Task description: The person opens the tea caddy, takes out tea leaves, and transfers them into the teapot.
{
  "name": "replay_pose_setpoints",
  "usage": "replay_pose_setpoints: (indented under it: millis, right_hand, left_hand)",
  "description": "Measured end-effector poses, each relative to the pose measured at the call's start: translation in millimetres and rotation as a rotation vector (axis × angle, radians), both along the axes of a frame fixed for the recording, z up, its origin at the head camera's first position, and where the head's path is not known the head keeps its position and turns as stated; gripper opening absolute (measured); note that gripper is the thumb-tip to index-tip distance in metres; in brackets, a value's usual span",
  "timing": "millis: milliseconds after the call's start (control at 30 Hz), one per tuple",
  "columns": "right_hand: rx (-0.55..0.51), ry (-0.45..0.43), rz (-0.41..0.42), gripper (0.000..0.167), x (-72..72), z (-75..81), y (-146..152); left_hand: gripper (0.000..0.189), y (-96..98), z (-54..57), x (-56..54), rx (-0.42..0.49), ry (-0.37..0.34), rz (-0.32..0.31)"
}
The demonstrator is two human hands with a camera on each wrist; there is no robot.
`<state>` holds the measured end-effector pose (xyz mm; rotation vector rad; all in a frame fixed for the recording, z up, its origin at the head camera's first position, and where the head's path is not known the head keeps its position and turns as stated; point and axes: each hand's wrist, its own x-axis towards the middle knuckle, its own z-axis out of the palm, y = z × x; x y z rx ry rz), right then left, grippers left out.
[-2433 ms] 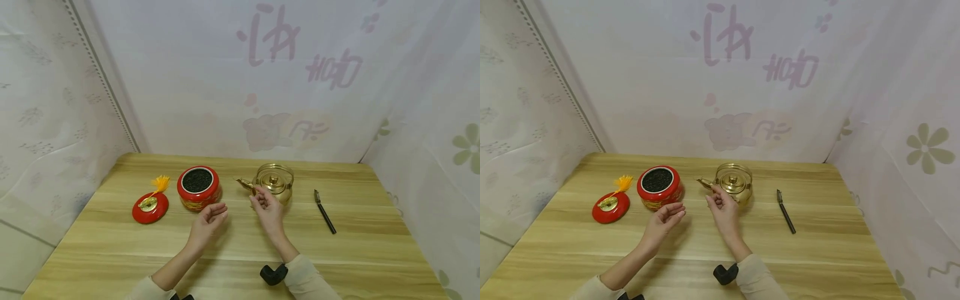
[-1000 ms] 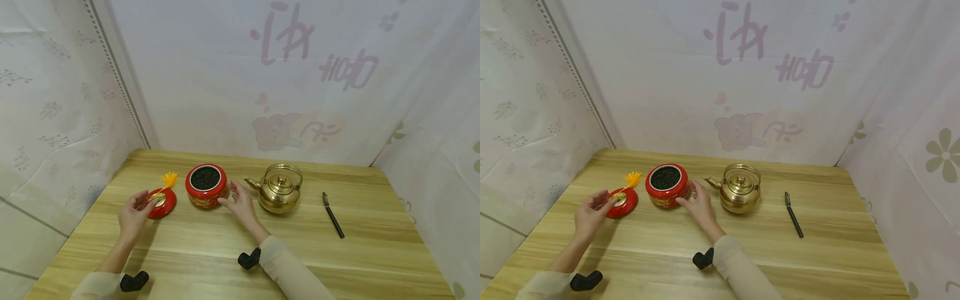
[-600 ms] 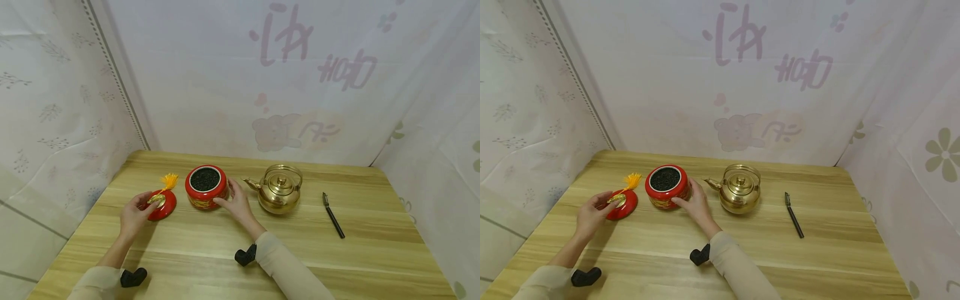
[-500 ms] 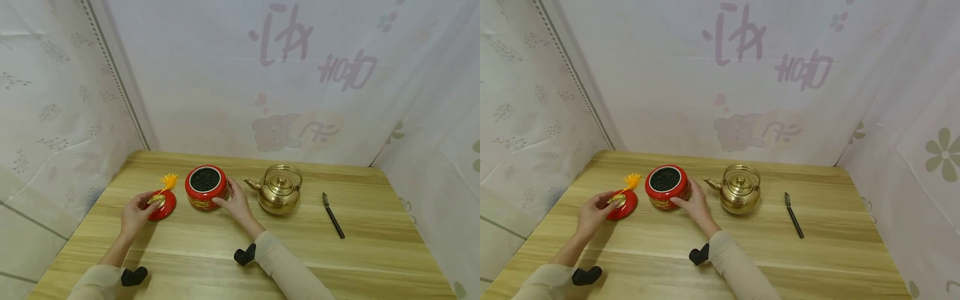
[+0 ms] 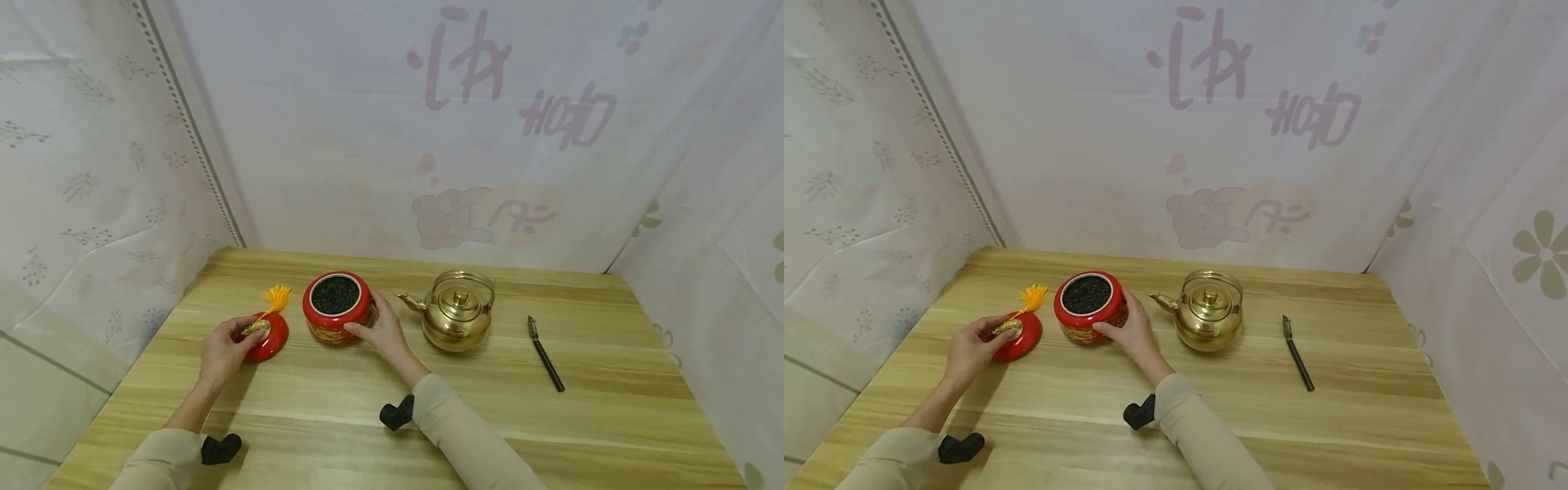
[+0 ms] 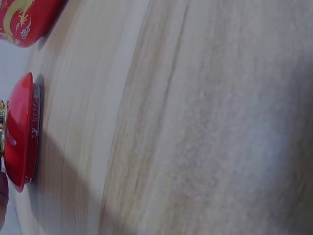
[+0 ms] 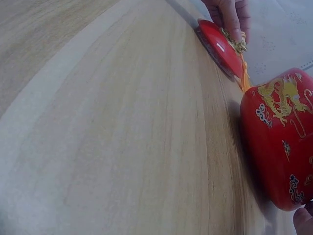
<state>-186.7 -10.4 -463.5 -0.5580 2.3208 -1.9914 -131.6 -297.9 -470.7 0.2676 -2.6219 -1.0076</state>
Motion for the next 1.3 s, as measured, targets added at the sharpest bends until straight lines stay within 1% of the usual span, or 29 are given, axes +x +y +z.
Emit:
replay_pose_setpoints:
  millis: [133, 267, 500, 667, 900, 1033, 1267, 1300]
  right_hand:
    - [-0.007, -0.025, 0.021, 0.083, 7.3, 17.1, 2.0]
    - [0.035, -0.043, 0.025, 0.084, 9.2, 23.6, 3.2]
    - [0.005, -0.043, 0.040, 0.084, 7.2, 21.3, 3.5]
    - [-0.009, -0.032, 0.050, 0.083, 6.3, 19.0, 3.8]
    - [-0.026, -0.041, 0.057, 0.083, 5.5, 16.2, 3.7]
    - [-0.051, -0.040, 0.061, 0.083, 5.2, 14.5, 3.0]
    - [-0.047, -0.035, 0.053, 0.083, 5.1, 15.4, 2.9]
    - [-0.048, -0.036, 0.053, 0.083, 3.3, 12.4, 2.5]
  left_hand:
    - [0.029, -2.3, -1.5, -1.6, -0.008, 0.002, 0.003]
    - [0.027, -3.5, -1.4, -2.5, -0.004, 0.002, -0.006]
    - [0.025, -4.7, 0.4, -3.6, 0.004, -0.008, -0.019]
    - [0.024, -5.8, 0.9, -3.7, -0.020, 0.008, -0.026]
    - [0.022, -5.6, 1.7, -2.4, -0.003, 0.028, -0.056]
    - [0.020, -6.5, 0.4, -1.9, 0.001, 0.036, -0.059]
    - [0.017, -5.9, 1.0, -1.1, 0.043, 0.088, -0.049]
    - [0.018, -5.6, 1.6, -1.4, 0.047, 0.096, -0.048]
